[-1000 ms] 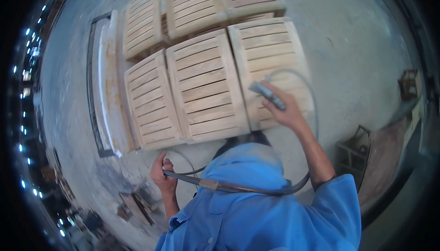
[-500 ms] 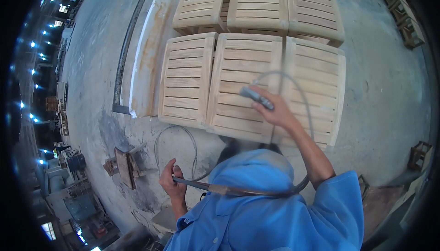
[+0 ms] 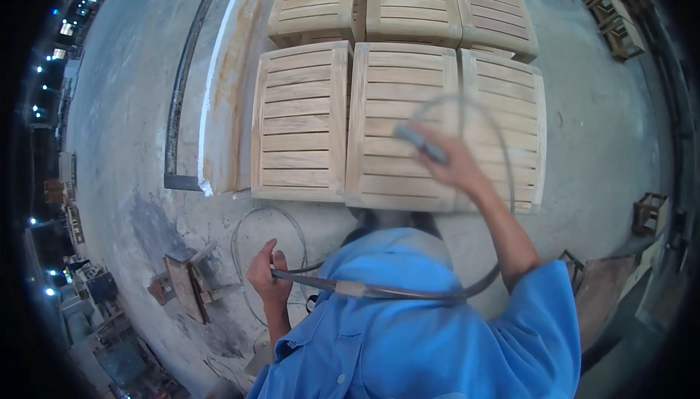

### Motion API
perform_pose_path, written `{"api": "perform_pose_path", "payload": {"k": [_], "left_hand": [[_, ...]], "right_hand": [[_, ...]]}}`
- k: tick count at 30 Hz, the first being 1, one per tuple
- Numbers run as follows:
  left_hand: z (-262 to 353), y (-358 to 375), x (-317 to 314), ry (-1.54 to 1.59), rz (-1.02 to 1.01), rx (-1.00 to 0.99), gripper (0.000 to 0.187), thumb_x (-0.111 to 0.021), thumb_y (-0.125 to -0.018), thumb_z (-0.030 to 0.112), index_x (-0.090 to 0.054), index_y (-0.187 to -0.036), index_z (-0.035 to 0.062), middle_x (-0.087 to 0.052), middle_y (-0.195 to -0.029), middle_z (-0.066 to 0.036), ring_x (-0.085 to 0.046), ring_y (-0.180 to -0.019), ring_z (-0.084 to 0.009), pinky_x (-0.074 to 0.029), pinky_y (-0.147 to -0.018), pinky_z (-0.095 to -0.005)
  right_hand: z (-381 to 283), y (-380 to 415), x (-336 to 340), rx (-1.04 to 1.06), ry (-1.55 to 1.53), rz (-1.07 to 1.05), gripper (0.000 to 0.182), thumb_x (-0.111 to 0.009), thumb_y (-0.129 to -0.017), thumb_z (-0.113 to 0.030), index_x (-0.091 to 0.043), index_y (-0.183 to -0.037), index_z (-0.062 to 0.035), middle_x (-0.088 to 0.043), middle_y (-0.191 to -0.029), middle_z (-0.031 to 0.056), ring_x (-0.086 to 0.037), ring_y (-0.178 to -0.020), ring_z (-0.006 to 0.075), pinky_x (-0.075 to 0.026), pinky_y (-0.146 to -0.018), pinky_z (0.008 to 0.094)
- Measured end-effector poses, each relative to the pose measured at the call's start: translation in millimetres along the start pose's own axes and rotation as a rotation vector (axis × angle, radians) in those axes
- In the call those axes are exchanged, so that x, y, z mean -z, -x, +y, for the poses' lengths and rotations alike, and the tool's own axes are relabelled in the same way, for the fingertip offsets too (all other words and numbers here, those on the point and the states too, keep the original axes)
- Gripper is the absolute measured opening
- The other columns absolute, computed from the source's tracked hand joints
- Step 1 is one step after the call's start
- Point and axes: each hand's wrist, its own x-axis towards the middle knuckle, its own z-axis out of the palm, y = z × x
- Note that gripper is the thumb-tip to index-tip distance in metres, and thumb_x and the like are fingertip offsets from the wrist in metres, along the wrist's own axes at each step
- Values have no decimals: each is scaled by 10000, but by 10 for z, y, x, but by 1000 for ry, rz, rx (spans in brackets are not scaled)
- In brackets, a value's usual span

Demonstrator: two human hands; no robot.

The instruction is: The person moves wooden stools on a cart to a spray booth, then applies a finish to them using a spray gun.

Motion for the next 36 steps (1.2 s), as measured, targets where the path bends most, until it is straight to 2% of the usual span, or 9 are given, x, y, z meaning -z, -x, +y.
{"api": "perform_pose_path", "payload": {"k": [2,6,10,12,16,23,27,29,36], "left_hand": [[-162,-65,-44,50,-27,-9,200,-599,-858,131,-671,-1005,16,-618,-681,-126,-587,-572,-291,-462,-552,-377],[-400,-247,-72,165,-79,-95,226,-638,-808,109,-663,-1013,17,-582,-613,-92,-573,-550,-275,-462,-561,-379],[-681,-271,102,183,-70,-90,249,-658,-776,98,-656,-1008,9,-569,-585,-87,-585,-550,-275,-469,-575,-380],[-835,-204,153,186,-53,-61,242,-642,-794,102,-660,-1020,18,-567,-590,-89,-572,-552,-271,-458,-562,-380],[-1075,-26,289,179,-21,22,227,-612,-823,101,-664,-1032,29,-569,-606,-98,-561,-559,-266,-446,-550,-378],[-1385,216,537,68,66,179,248,-630,-790,71,-668,-1030,19,-565,-598,-88,-573,-575,-278,-461,-575,-382],[-1439,245,531,87,41,223,245,-622,-806,67,-667,-1044,29,-558,-606,-93,-561,-568,-279,-453,-565,-378],[-1359,156,387,155,-38,192,238,-617,-815,69,-666,-1046,32,-556,-605,-95,-562,-570,-279,-451,-562,-376],[-1183,-16,140,194,-136,25,225,-611,-848,117,-664,-1046,24,-555,-610,-96,-553,-570,-260,-441,-552,-371]], "right_hand": [[-41,368,-258,146,-33,-128,539,-693,-839,-191,-532,-1343,-86,-642,-1212,158,-640,-1091,277,-486,-936,360],[-226,492,-720,53,-101,-199,542,-688,-850,-231,-530,-1347,-86,-650,-1191,171,-640,-1084,269,-473,-942,368],[-450,192,-908,48,-72,-54,538,-673,-876,-223,-511,-1357,-46,-675,-1055,142,-606,-863,160,-479,-844,316],[-620,-31,-951,53,-80,0,486,-661,-866,-110,-535,-1333,-67,-624,-1248,158,-628,-1101,244,-472,-927,333],[-842,-564,-1109,260,-33,78,467,-662,-868,-111,-548,-1319,-69,-633,-1240,143,-627,-1105,230,-460,-942,329],[-1147,-1175,-1554,297,-4,122,487,-667,-851,-143,-550,-1321,-89,-672,-1133,160,-674,-981,239,-498,-865,324],[-1082,-830,-1966,484,-2,-256,496,-687,-848,-254,-559,-1322,-178,-676,-1102,161,-683,-920,312,-532,-815,380],[-1164,-400,-2107,277,28,-475,495,-683,-851,-308,-558,-1320,-213,-680,-1076,153,-662,-883,357,-530,-787,417],[-863,175,-2008,268,-74,-207,496,-662,-864,-356,-544,-1331,-236,-687,-949,145,-640,-809,378,-510,-716,448]]}}
